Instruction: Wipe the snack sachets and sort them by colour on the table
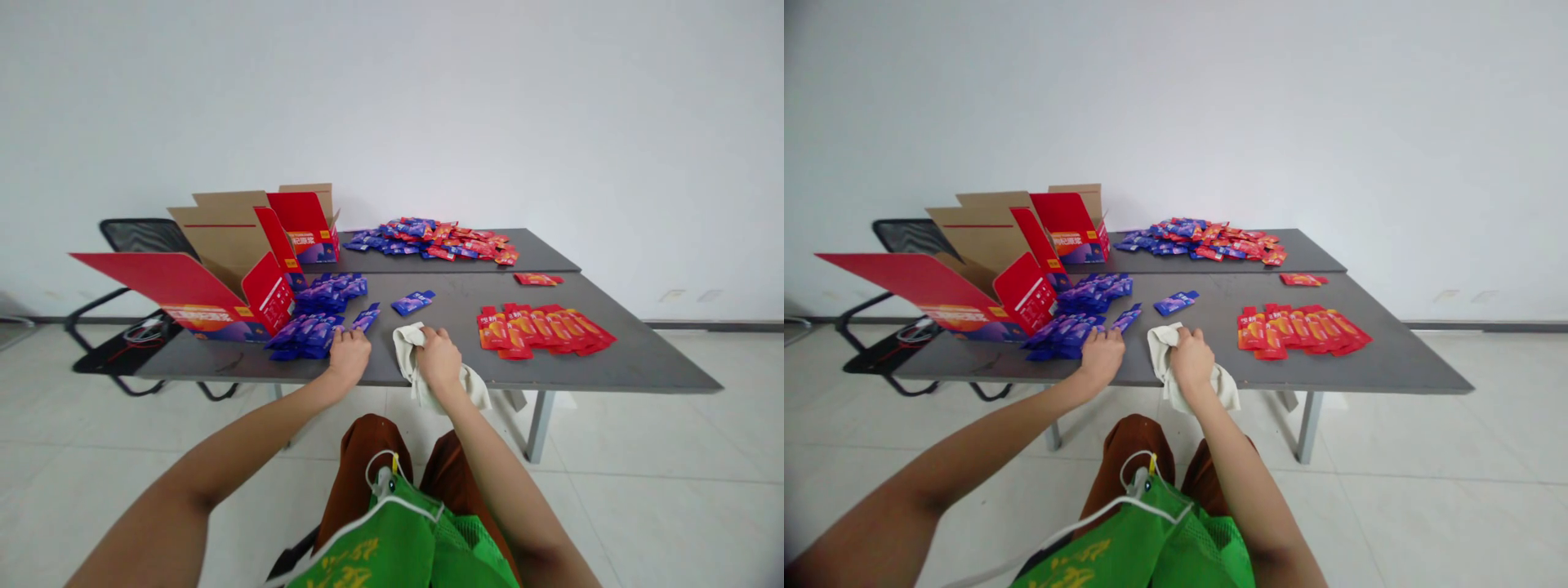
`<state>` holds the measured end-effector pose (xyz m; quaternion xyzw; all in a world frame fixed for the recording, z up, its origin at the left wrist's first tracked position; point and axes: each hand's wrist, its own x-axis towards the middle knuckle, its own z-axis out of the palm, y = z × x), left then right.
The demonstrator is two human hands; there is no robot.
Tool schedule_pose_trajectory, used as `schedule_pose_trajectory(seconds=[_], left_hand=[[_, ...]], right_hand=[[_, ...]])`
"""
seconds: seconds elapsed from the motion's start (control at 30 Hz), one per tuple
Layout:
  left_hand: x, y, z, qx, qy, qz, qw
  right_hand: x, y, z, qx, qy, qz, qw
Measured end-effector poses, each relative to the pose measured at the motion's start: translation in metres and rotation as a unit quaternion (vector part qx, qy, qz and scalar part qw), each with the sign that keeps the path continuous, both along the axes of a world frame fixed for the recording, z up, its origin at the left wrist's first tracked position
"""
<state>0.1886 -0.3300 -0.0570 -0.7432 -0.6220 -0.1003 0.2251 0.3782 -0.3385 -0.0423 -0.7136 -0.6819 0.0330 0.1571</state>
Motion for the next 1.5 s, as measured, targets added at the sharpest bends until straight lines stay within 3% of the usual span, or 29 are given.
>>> schedule_pose_trajectory(seconds=[0.17, 0.33, 0.5, 0.9, 0.97, 1.07, 1.13, 1.23, 1.37, 1.5], left_hand=[[0.028, 0.005, 0.013, -0.100, 0.102, 0.054, 0.988], [0.028, 0.044, 0.034, -0.203, 0.093, -0.007, 0.975], [0.015, 0.064, 0.038, -0.202, 0.084, -0.026, 0.975], [-0.004, 0.050, 0.027, -0.141, 0.062, 0.076, 0.985], [0.006, 0.052, 0.026, -0.089, 0.035, 0.079, 0.992], [0.035, 0.062, 0.026, -0.039, -0.024, 0.018, 0.999], [0.055, 0.072, 0.028, -0.065, -0.059, -0.013, 0.996], [0.076, 0.082, 0.038, -0.172, -0.077, -0.032, 0.981], [0.079, 0.067, 0.047, -0.245, -0.074, -0.023, 0.966], [0.071, 0.012, 0.031, -0.228, -0.075, 0.010, 0.971]], right_hand=[[-0.002, -0.001, 0.000, 0.008, 0.007, -0.009, 1.000], [0.000, -0.007, -0.001, 0.022, -0.005, -0.016, 1.000], [0.005, -0.014, -0.004, 0.035, -0.010, -0.006, 0.999], [0.007, -0.011, -0.003, 0.030, 0.003, 0.012, 0.999], [0.008, -0.009, -0.002, 0.028, 0.016, 0.014, 0.999], [0.012, -0.004, 0.001, 0.026, 0.063, 0.004, 0.998], [0.018, -0.001, 0.005, 0.045, 0.106, -0.016, 0.993], [0.034, -0.001, 0.015, 0.093, 0.159, -0.058, 0.981], [0.052, -0.006, 0.032, 0.144, 0.180, -0.097, 0.968], [0.046, -0.005, 0.042, 0.217, 0.170, -0.031, 0.961]])
